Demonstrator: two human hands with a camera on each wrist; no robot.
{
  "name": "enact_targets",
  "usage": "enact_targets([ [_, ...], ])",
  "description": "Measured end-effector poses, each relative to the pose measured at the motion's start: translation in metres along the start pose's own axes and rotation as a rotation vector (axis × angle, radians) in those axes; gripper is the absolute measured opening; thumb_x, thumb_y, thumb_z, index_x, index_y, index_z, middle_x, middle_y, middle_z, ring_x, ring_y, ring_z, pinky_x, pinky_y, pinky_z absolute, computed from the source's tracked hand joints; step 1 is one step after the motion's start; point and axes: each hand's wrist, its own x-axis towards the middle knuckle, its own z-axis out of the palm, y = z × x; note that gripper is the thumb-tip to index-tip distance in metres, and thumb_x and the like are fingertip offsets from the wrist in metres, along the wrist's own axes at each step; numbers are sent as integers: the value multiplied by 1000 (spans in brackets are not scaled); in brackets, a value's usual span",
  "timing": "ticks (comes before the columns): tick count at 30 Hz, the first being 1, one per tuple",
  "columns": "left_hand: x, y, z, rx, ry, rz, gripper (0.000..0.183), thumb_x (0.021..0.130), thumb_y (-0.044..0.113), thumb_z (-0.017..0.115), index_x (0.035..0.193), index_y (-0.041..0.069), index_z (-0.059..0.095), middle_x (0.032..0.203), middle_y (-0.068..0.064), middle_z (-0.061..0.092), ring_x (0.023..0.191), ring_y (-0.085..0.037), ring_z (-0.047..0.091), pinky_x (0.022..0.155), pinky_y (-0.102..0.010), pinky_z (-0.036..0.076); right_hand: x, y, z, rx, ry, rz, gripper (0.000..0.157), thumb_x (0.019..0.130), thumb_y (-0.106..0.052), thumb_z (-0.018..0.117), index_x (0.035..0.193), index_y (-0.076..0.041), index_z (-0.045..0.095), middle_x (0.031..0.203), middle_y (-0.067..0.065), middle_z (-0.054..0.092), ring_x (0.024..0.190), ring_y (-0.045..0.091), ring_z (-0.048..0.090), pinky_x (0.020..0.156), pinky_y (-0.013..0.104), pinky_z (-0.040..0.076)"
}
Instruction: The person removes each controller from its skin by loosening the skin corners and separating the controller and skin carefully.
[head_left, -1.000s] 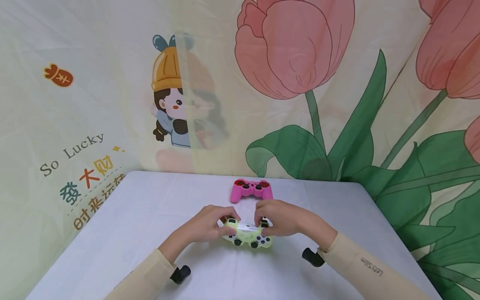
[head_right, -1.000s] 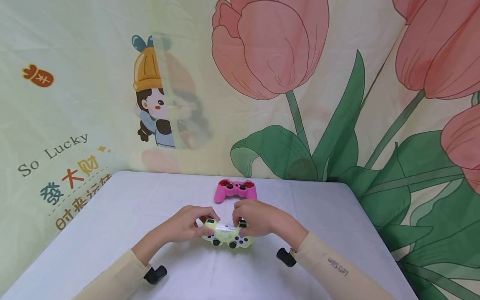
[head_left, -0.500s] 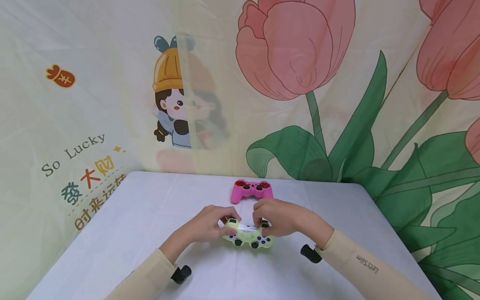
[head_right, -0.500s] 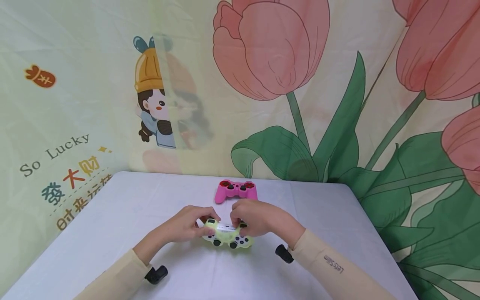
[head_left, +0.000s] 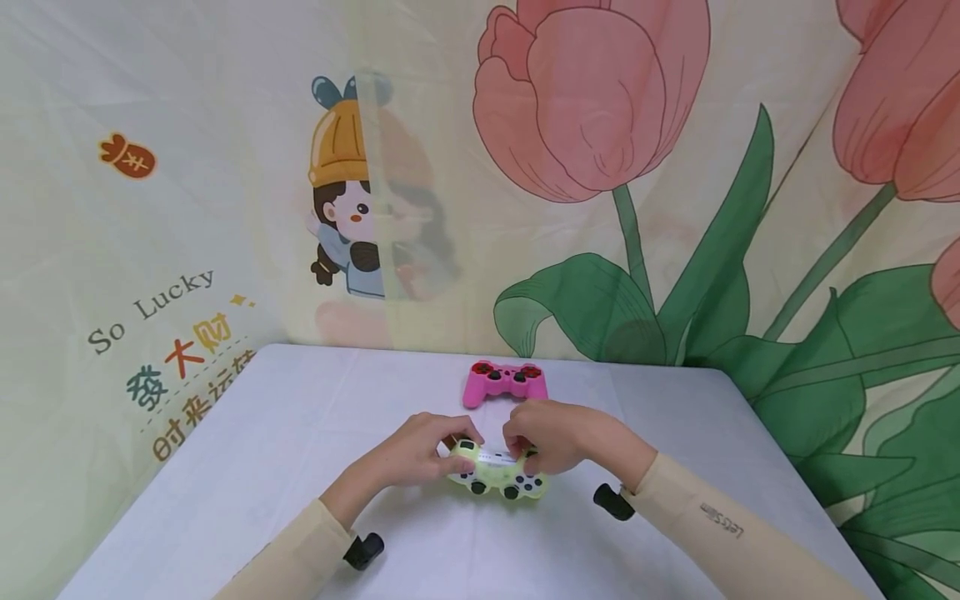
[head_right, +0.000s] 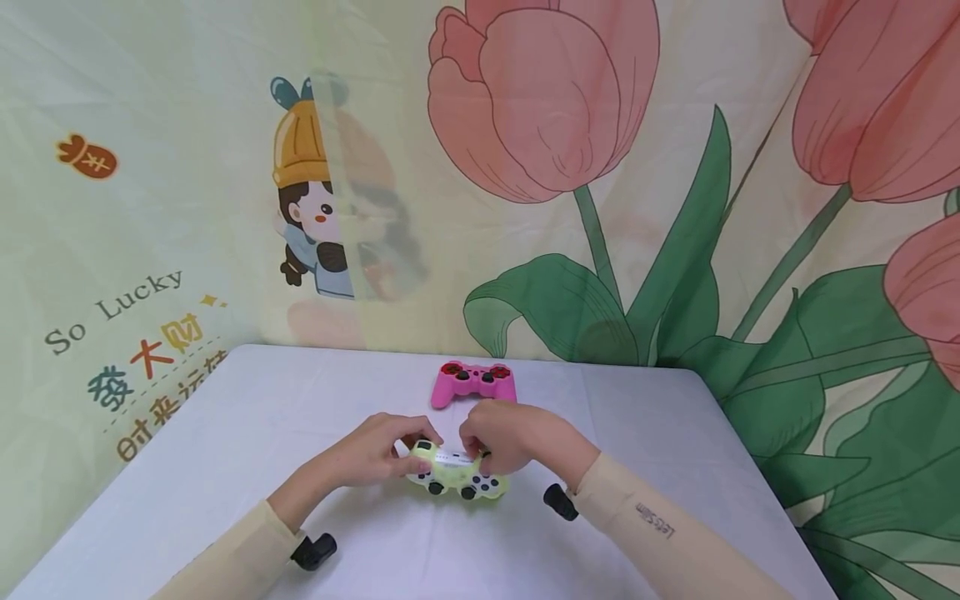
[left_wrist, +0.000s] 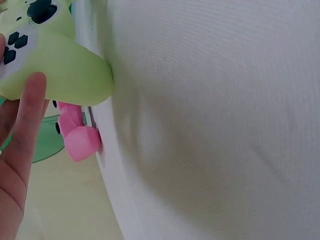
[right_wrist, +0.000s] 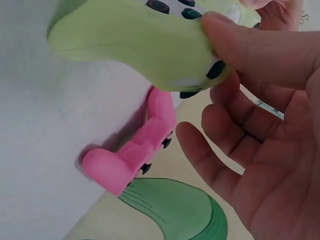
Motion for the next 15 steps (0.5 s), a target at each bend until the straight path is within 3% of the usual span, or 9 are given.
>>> enact_targets([
  [6,0,0,0,6,8,15,30,97,34,80,122,20,72,105,17,72,96,-4,65,80,-28,57,-3,17,5,131,38,-44,20,90,-13,86,88,-21,67,82,-11,59,84,18,61,75,26,50],
  [12,0,-1,1,0,16,23,29,96,33,81,121,21,72,104,17,72,96,-4,66,79,-29,57,-7,29,13,219,85,-81,20,91,-18,86,89,-22,66,81,-13,60,79,11,58,74,25,51],
  [15,0,-1,2,-4,15,20,30,97,33,80,122,21,72,105,17,72,97,-4,66,79,-28,57,-9,33,16,244,112,-100,20,92,-19,85,90,-22,66,82,-13,59,80,14,59,74,25,51],
])
